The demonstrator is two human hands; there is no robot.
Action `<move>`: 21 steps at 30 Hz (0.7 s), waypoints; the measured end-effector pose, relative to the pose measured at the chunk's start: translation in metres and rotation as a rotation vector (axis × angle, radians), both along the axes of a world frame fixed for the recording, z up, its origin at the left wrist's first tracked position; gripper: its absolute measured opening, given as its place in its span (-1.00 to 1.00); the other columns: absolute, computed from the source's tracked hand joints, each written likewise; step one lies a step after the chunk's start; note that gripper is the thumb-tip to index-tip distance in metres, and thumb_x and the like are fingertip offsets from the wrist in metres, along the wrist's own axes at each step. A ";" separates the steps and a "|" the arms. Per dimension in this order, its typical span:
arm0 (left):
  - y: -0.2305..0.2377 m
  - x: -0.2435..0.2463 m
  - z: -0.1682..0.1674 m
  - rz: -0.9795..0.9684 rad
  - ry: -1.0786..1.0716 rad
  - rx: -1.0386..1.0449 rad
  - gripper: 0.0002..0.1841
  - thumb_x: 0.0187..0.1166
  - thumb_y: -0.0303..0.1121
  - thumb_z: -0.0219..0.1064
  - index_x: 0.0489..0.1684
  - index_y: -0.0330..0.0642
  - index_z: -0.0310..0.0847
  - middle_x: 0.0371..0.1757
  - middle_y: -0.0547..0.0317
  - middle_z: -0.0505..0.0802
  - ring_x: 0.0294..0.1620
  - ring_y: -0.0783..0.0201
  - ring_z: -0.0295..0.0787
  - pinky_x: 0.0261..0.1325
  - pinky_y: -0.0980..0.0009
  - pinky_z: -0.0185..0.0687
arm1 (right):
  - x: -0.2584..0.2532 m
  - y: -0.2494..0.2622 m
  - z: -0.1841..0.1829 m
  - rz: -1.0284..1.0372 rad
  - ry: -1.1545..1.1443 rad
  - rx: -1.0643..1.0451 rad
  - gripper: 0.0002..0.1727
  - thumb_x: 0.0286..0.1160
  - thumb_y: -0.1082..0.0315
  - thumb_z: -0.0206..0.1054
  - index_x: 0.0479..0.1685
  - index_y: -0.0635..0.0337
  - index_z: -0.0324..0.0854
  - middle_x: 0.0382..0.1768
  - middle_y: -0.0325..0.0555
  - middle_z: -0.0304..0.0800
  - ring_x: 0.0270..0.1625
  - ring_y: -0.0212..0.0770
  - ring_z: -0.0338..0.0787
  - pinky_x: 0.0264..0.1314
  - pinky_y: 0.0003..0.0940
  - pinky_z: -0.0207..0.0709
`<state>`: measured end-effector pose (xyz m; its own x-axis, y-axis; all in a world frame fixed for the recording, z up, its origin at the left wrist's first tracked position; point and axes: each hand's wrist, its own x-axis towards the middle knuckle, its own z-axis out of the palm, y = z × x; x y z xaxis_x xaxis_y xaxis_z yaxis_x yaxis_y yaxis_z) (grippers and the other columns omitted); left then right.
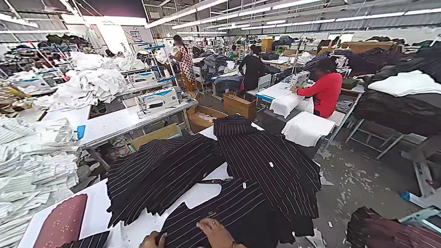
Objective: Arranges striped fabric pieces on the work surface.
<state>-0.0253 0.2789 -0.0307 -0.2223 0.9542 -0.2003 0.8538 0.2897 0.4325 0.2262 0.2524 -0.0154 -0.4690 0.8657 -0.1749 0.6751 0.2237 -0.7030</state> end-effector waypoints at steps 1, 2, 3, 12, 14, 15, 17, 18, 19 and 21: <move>0.000 0.012 0.017 -0.096 -0.071 -0.047 -0.50 0.68 -0.11 0.32 0.21 -0.49 0.66 0.18 -0.54 0.78 0.32 -0.46 0.69 0.37 -0.41 0.48 | 0.000 -0.019 0.004 -0.013 0.131 -0.038 -0.16 0.59 -0.02 0.40 0.77 0.24 0.26 0.64 0.27 0.44 0.62 0.18 0.53 0.65 0.10 0.40; -0.004 0.032 0.037 -0.187 -0.157 -0.051 -0.52 0.68 -0.15 0.34 0.18 -0.53 0.66 0.08 -0.53 0.81 0.24 -0.45 0.74 0.34 -0.39 0.51 | -0.002 -0.034 0.007 -0.025 0.262 -0.088 -0.05 0.49 0.02 0.50 0.78 0.35 0.17 0.54 0.36 0.53 0.47 0.22 0.68 0.53 0.09 0.54; -0.011 0.057 0.056 -0.256 -0.252 -0.006 -0.55 0.67 -0.19 0.36 0.12 -0.54 0.65 -0.06 -0.48 0.83 0.09 -0.39 0.79 0.26 -0.34 0.56 | -0.006 -0.047 0.013 -0.055 0.359 -0.151 0.04 0.42 0.06 0.57 0.79 0.43 0.08 0.48 0.43 0.56 0.40 0.25 0.74 0.47 0.11 0.59; -0.072 0.115 0.158 -0.575 -1.030 0.661 -0.11 0.39 -0.10 0.59 0.62 -0.44 0.20 0.58 0.06 0.56 0.60 0.41 0.47 0.60 0.29 0.48 | 0.072 -0.061 0.156 -0.193 0.765 -0.235 -0.85 0.66 0.55 0.19 -0.07 0.37 0.68 -0.26 -0.29 0.80 -0.18 -0.64 0.71 0.06 -0.60 0.58; -0.074 0.132 0.148 -0.745 -0.996 0.590 -0.06 0.18 0.03 0.69 0.57 -0.33 0.43 0.55 0.09 0.67 0.63 0.38 0.48 0.74 0.25 0.32 | 0.094 -0.069 0.181 -0.044 0.806 -0.257 -0.83 0.58 0.62 0.16 -0.17 0.28 0.68 -0.35 -0.47 0.79 -0.24 -0.73 0.71 -0.02 -0.67 0.61; -0.077 0.147 0.142 -0.762 -0.979 0.557 -0.17 0.09 -0.07 0.73 0.41 -0.35 0.60 0.38 0.12 0.81 0.52 0.41 0.61 0.73 0.25 0.33 | 0.104 -0.075 0.195 -0.001 0.840 -0.213 -0.79 0.49 0.67 0.15 -0.18 0.27 0.68 -0.34 -0.50 0.78 -0.23 -0.75 0.70 -0.02 -0.68 0.60; -0.085 0.173 0.128 -0.729 -0.904 0.513 -0.34 0.00 -0.31 0.74 0.12 -0.57 0.71 0.11 -0.03 0.91 0.36 0.32 0.75 0.68 0.27 0.38 | 0.125 -0.091 0.217 0.003 0.983 -0.023 -0.74 0.41 0.62 0.23 -0.16 0.06 0.73 -0.24 -0.65 0.83 -0.12 -0.80 0.73 0.06 -0.70 0.61; -0.088 0.181 0.122 -0.713 -0.836 0.476 -0.38 0.04 -0.34 0.74 0.08 -0.59 0.70 0.06 -0.07 0.92 0.30 0.28 0.79 0.62 0.27 0.45 | 0.137 -0.100 0.223 -0.028 1.088 0.081 -0.74 0.47 0.47 0.32 -0.09 -0.17 0.78 -0.13 -0.72 0.88 -0.03 -0.81 0.77 0.12 -0.70 0.64; -0.089 0.185 0.117 -0.712 -0.746 0.459 -0.44 0.09 -0.33 0.73 0.01 -0.56 0.73 -0.02 -0.09 0.92 0.19 0.20 0.85 0.54 0.19 0.56 | 0.149 -0.110 0.227 -0.083 1.191 0.182 -0.78 0.51 0.29 0.39 -0.01 -0.34 0.78 -0.04 -0.74 0.90 0.03 -0.79 0.79 0.15 -0.70 0.67; -0.090 0.179 0.107 -0.720 -0.665 0.460 -0.72 0.16 -0.44 0.65 -0.32 -0.52 0.79 -0.27 -0.20 0.91 -0.07 -0.08 0.89 0.30 -0.12 0.64 | 0.178 -0.121 0.226 -0.181 1.409 0.369 -0.76 0.50 0.00 0.38 0.07 -0.42 0.83 0.01 -0.64 0.94 0.06 -0.71 0.84 0.13 -0.68 0.71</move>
<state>0.1539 0.1890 0.0762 0.4415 0.8316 0.3369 0.3129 -0.4946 0.8108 0.4039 0.1316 0.2107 0.0568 0.8229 0.5653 -0.4684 0.5220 -0.7128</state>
